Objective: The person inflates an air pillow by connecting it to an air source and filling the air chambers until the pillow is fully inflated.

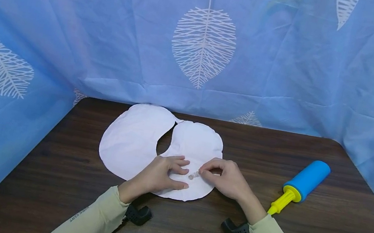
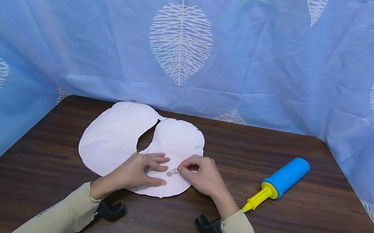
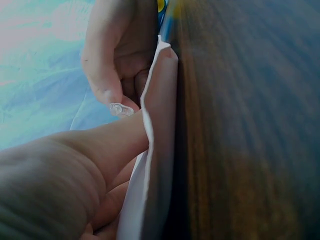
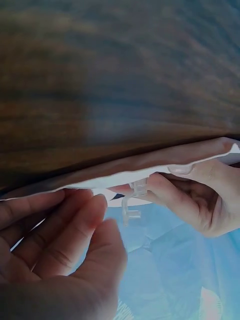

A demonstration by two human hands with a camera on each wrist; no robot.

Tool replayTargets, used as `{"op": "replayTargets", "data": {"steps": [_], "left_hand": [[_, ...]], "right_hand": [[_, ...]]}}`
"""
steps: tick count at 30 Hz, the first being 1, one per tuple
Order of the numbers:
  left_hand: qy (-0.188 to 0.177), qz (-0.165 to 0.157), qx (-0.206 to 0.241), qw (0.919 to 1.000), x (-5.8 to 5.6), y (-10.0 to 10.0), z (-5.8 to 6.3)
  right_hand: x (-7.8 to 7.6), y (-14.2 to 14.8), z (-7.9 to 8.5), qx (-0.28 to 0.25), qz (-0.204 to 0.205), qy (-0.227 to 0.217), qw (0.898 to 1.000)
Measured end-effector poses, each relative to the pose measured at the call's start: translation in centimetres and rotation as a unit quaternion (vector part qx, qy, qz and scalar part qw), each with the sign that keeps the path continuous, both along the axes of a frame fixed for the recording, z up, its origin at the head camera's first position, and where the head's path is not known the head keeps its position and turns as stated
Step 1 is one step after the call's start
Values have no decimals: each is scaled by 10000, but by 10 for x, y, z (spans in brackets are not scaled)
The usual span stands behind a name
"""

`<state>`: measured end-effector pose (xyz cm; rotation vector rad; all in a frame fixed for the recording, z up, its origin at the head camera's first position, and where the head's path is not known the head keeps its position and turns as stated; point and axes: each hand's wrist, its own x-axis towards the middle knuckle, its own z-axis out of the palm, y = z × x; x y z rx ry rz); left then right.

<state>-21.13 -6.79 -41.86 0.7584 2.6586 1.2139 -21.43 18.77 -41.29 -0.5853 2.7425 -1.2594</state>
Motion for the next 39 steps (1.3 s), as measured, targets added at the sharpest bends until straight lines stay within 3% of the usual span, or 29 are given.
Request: {"op": "replayTargets", "data": {"steps": [28,39], "left_hand": [[47,3,55,10000,1,2,0],[171,-3,77,9998,2,2,-1]], "right_hand": [[1,1,2,29,43,-146,9999],[4,2,12,-47,5,-163,9999]]}}
